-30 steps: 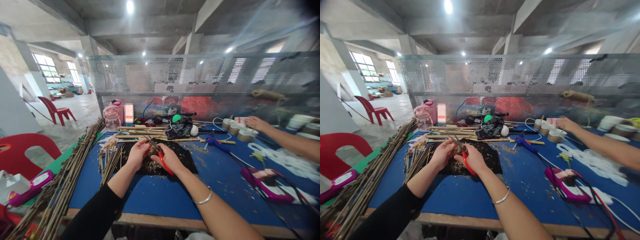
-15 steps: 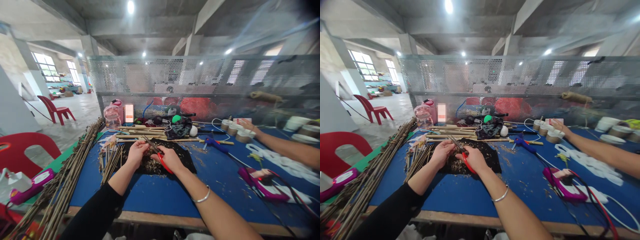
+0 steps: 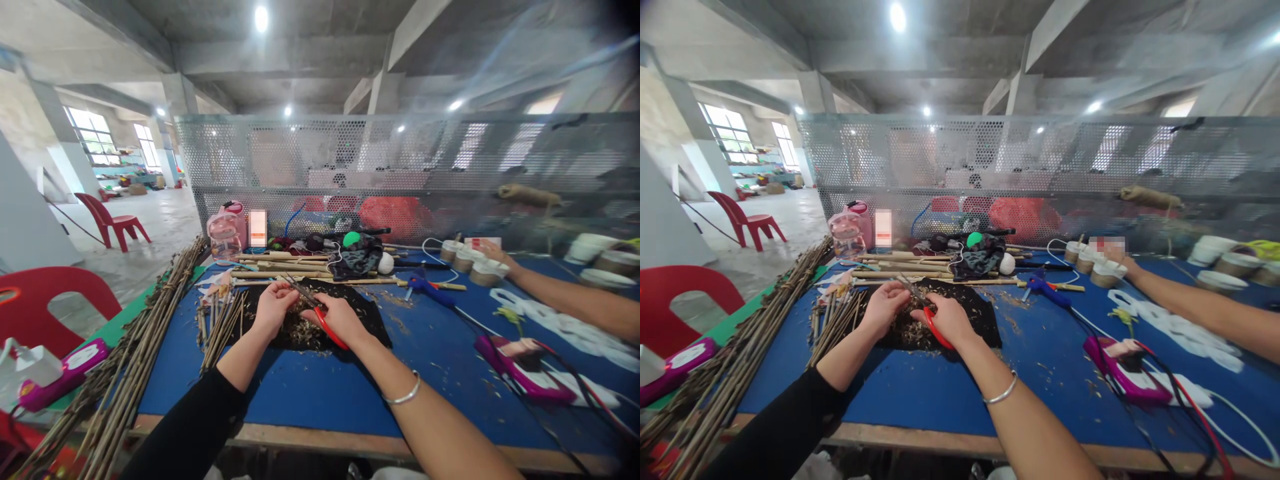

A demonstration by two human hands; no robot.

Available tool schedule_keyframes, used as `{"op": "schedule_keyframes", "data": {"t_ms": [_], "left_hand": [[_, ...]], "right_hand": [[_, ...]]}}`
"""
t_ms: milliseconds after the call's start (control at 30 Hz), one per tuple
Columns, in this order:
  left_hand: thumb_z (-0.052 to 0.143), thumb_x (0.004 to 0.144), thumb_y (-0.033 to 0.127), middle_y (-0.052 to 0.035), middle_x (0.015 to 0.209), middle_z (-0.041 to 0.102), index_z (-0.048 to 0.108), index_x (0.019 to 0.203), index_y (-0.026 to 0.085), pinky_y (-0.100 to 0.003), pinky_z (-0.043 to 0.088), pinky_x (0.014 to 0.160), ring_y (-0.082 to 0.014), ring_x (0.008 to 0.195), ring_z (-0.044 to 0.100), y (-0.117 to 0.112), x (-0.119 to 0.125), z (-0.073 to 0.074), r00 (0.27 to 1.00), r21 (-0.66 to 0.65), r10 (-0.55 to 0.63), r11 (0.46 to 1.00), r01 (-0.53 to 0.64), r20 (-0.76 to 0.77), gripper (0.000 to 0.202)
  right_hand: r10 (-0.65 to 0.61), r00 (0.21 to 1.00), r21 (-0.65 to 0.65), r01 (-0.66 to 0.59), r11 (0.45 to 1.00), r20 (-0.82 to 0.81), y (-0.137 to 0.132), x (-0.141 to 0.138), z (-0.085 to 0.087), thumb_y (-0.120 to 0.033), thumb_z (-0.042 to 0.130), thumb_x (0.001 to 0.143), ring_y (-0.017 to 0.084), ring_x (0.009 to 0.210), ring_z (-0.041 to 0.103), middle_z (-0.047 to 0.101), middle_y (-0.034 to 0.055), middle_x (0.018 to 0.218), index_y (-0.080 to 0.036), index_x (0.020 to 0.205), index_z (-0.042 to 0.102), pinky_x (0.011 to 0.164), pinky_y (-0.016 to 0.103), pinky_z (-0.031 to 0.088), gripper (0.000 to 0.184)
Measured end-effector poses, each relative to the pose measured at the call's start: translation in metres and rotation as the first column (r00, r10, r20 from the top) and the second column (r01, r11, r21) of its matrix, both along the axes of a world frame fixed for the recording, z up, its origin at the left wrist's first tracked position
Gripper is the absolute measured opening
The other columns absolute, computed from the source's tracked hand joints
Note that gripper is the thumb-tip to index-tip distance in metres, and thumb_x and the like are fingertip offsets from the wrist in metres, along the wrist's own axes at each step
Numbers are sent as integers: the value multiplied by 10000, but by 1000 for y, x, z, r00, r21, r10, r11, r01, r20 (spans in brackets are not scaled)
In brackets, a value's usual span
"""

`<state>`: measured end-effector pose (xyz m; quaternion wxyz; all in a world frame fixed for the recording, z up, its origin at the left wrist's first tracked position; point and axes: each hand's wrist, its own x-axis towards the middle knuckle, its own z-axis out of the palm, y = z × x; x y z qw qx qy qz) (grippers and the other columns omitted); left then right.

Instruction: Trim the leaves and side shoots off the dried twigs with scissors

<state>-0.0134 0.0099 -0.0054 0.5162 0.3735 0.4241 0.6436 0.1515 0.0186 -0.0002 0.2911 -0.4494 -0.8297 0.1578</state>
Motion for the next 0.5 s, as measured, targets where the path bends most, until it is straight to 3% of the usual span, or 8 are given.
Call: {"op": "schedule_keyframes", "data": {"t_ms": [133, 233, 333, 500], "left_hand": [[713, 589, 411, -32, 666, 636, 617, 817, 121, -177, 404, 471, -99, 555, 570, -1, -1, 0, 990, -105, -48, 994, 34, -135, 382], [694, 611, 403, -24, 638, 626, 643, 799, 113, -175, 395, 456, -84, 521, 538, -3, 0, 2, 974, -108, -92, 992, 70, -205, 349], [699, 610, 356, -12, 595, 610, 644, 771, 109, -181, 401, 460, -74, 490, 513, -5, 3, 5, 974, -111, -119, 989, 99, -194, 300], [697, 609, 286, -11, 543, 596, 629, 695, 105, -196, 414, 468, -66, 437, 490, -4, 4, 6, 985, -158, -72, 986, 47, -154, 211]], "right_hand": [[-66, 997, 8, 67, 998, -33, 4, 3, -1, -504, 536, 748, 157, 574, 571, 651, 26, 668, -209, 933, 626, 540, 220, 385, 359], [-84, 994, 5, 85, 996, -65, 8, 6, -2, -500, 529, 752, 158, 577, 573, 649, 31, 651, -197, 917, 625, 535, 216, 378, 358], [-78, 993, -4, 78, 997, -84, 11, 6, -4, -490, 535, 749, 158, 575, 574, 656, 35, 660, -193, 914, 629, 535, 217, 380, 353], [-51, 993, -29, 48, 998, -109, 9, 3, -5, -474, 548, 746, 167, 614, 592, 673, 55, 727, -183, 929, 634, 566, 223, 402, 354]]}}
